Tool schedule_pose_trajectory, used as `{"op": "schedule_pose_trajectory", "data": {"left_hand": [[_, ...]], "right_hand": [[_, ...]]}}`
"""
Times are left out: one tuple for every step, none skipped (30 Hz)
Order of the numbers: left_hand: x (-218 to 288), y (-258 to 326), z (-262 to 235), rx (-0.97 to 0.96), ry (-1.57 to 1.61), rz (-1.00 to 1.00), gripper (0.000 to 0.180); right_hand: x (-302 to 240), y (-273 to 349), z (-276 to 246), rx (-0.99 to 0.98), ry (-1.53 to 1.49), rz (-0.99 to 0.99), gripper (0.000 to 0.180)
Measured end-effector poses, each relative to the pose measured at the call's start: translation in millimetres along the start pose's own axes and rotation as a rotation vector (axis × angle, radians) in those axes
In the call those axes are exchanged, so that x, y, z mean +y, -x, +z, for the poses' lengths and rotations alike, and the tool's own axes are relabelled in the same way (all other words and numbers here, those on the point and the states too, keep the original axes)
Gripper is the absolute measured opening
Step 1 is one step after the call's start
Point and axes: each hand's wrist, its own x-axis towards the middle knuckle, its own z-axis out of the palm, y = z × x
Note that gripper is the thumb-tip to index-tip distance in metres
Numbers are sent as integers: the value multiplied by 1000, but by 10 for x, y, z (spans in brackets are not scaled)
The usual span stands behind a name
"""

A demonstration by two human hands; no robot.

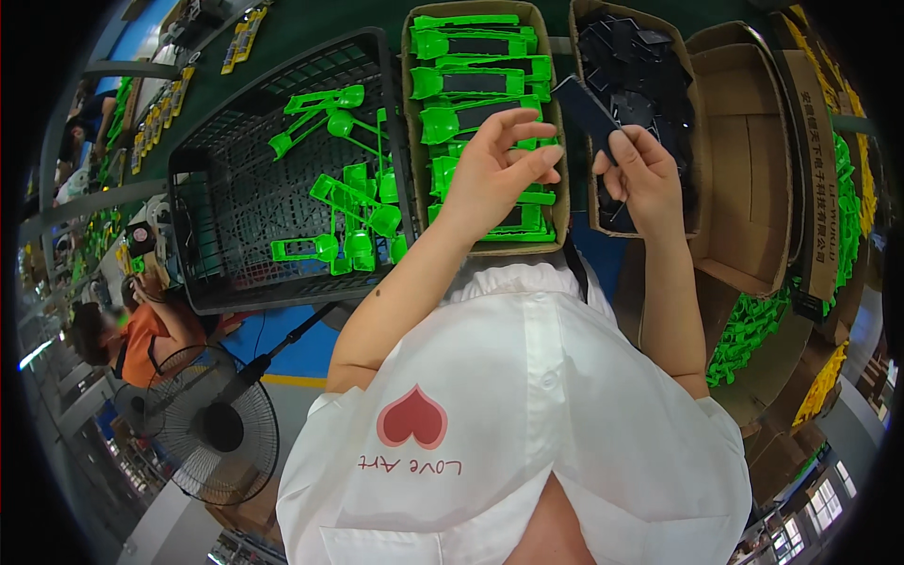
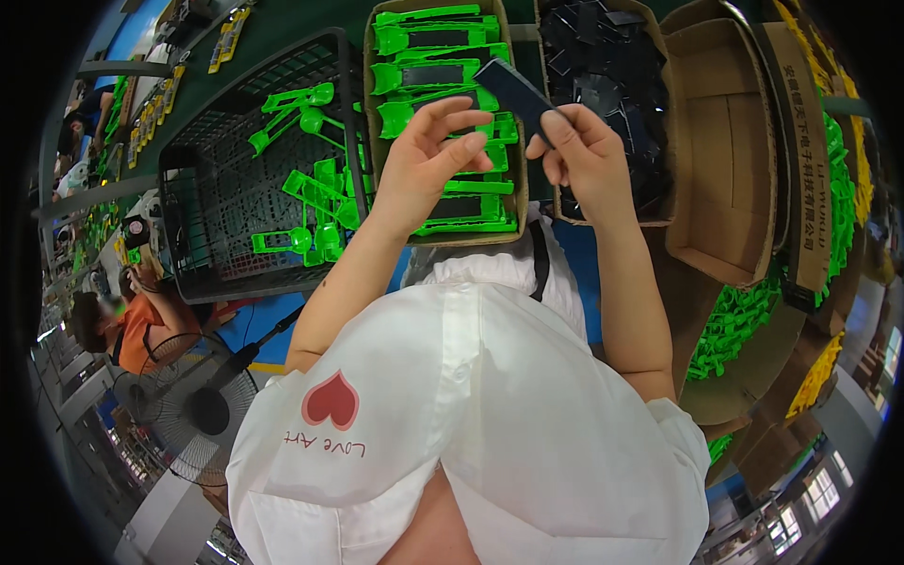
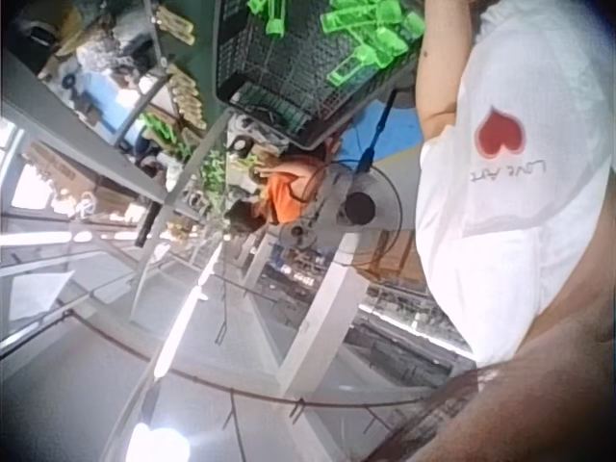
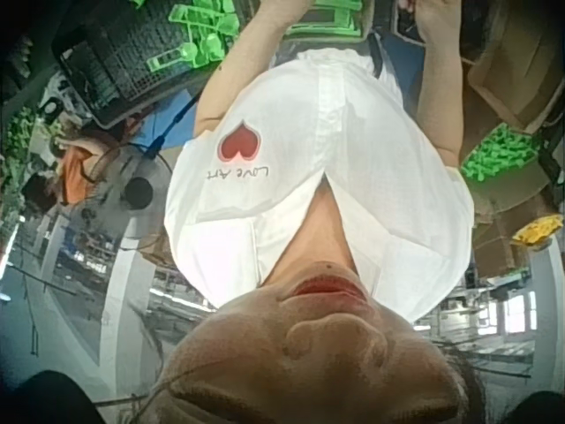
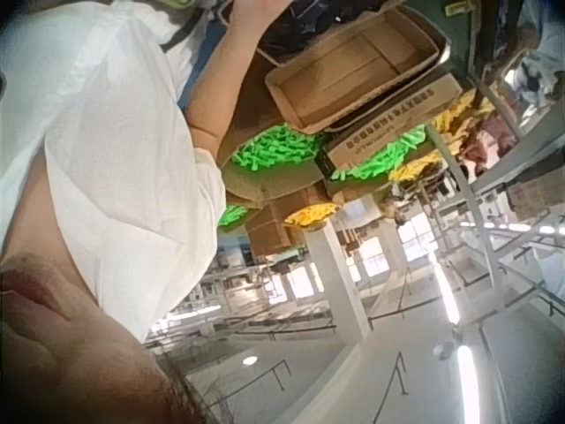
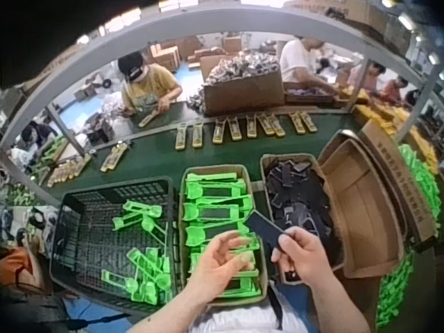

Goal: The person assembles flashlight housings by taking green plastic frames and black panels from separate containers, snapping each black panel into a green frame by hand, and stacking the assembled parts in a box.

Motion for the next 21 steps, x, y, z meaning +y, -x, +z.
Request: {"op": "schedule_pose_trajectory", "data": {"left_hand": [[8,7,10,18,42,23,35],[29,6,-3,-11,115,28,32],[55,8,-17,-40,188,34,29],[80,21,-6,-44,208,48,24],[81,37,-26,-44,206,45,24],[80,54,-57,-33,228,33,23],[79,60,-77,-21,252,23,22],[89,67,-96,-19,254,24,22],[103,75,-118,2,250,31,21],[119,85,-131,22,245,38,21],[133,91,-135,37,228,48,21],[127,93,-140,37,229,49,21],[112,98,-150,42,228,48,21],[105,103,-154,47,225,47,21],[107,110,-148,50,226,50,21],[103,115,-133,33,218,52,21],[105,125,-122,16,209,54,22],[133,141,-106,-13,155,34,26],[144,160,-91,-8,156,38,26],[145,174,-66,-45,118,101,30],[154,190,-44,-83,81,165,34]], "right_hand": [[-33,32,89,-71,22,16,13],[-69,54,161,-142,45,31,11],[-119,62,212,-222,129,46,11],[-141,76,243,-222,125,48,11],[-154,89,273,-231,165,35,14],[-156,104,300,-239,205,22,17],[-155,110,309,-231,203,34,24],[-158,124,318,-233,205,35,24],[-165,141,327,-225,217,30,25],[-171,161,338,-215,229,25,25],[-173,175,351,-216,231,25,25],[-173,185,366,-189,230,29,25],[-167,188,380,-164,228,34,24],[-150,181,385,-168,229,33,24],[-124,169,385,-166,249,16,20],[-97,154,375,-160,270,0,16],[-82,136,350,-161,271,0,16],[-71,115,316,-154,265,25,14],[-59,104,307,-153,260,50,15],[-37,107,316,-133,260,29,18],[-24,113,312,-139,261,28,18]]}}
